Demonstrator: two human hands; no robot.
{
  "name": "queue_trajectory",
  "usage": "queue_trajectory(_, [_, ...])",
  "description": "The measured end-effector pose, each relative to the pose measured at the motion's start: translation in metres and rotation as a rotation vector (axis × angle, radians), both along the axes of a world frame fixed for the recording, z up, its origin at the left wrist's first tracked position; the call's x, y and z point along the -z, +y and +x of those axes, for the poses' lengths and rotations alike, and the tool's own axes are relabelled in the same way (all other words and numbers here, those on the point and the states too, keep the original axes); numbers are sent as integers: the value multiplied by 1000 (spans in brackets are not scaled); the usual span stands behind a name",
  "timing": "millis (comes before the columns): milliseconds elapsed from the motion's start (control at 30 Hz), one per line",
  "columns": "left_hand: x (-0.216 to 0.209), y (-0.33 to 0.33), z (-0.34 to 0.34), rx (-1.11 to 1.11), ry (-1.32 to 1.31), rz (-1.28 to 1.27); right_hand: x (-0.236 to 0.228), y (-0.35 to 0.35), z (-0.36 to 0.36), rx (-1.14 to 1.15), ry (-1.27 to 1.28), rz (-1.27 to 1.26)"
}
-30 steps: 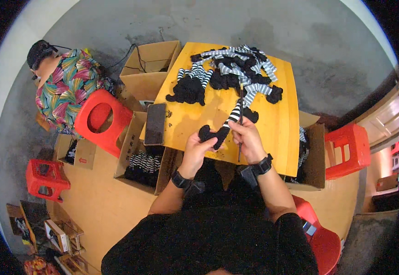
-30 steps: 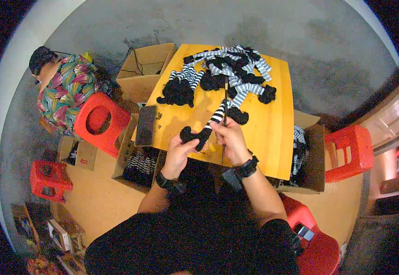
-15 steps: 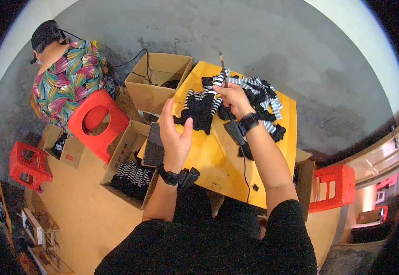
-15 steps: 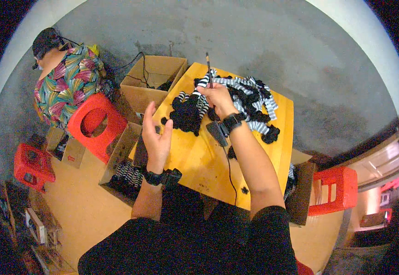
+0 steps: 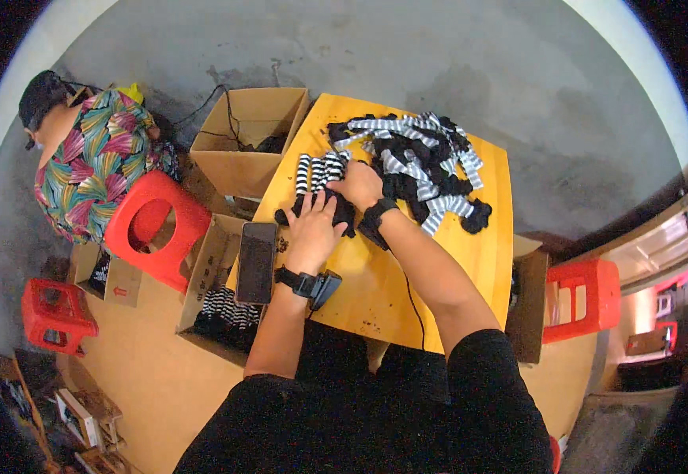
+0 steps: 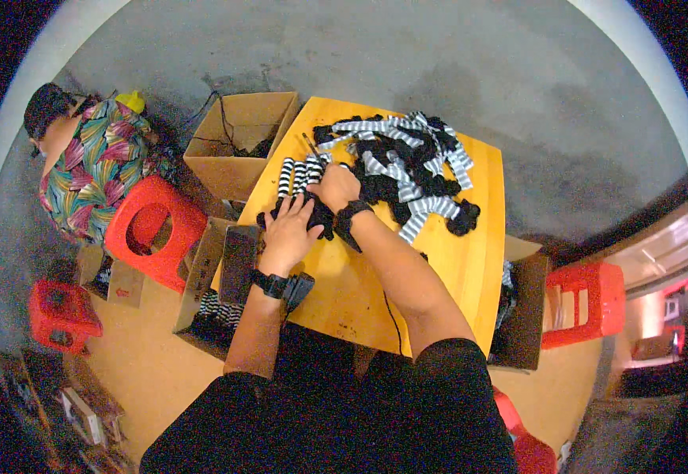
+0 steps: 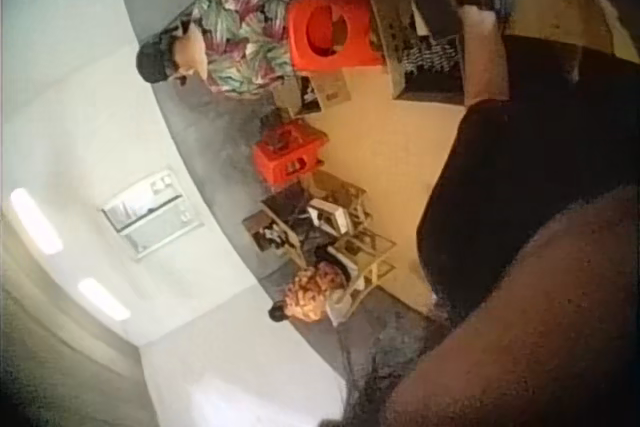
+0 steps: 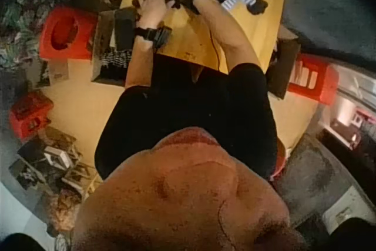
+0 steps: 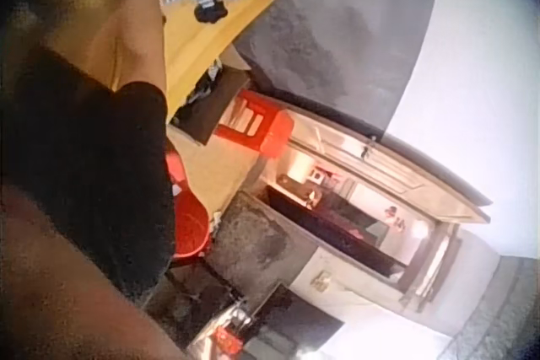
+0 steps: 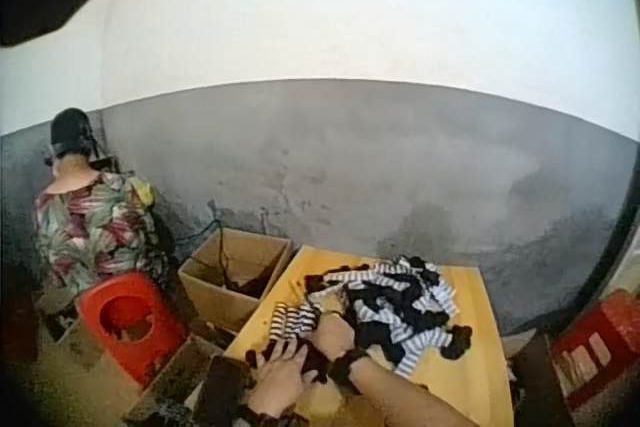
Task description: Turning small striped fabric tubes right-side out using a thin stick.
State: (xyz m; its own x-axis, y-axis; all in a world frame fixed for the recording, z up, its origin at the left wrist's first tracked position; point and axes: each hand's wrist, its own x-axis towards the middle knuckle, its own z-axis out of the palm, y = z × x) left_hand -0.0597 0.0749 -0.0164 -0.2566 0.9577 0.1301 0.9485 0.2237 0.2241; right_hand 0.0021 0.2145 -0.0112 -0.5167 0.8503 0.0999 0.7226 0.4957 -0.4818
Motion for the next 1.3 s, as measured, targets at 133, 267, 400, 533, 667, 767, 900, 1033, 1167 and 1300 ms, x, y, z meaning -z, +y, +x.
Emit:
queue_trajectory(133, [-5, -10, 10, -20, -15, 32, -3, -18, 33, 166, 202, -52])
queue_trajectory(267, [-9, -17, 12, -22, 30, 69, 5, -54, 68, 238, 161, -168])
queue_trajectory(400, [-10, -22, 12, -50, 39, 70, 30, -59, 86, 299, 244, -162])
queue_trajectory(533, [-9, -22, 18, -49, 56, 48, 46, -55, 105, 272, 236, -88])
queue_trajectory(667, [-23, -42, 27, -14, -35, 255, 30, -75, 121, 190, 207, -74])
queue_trajectory(767, [-29, -62, 31, 57, -158, 452, 17, -92, 150, 200, 103, 198])
queue_trajectory(900, [-32, -84, 54, 137, -445, 537, 33, -92, 195, 242, -13, 326])
queue_trajectory(1033, [14, -82, 83, 263, -966, 358, 23, -75, 228, 124, 475, 4])
queue_trajectory(1167, [19, -85, 106, 343, -1498, -52, -29, -113, 244, -84, 848, -353])
queue_trajectory(1300, [-13, -86, 122, 249, -1850, 79, -41, -169, 247, -317, 490, 15])
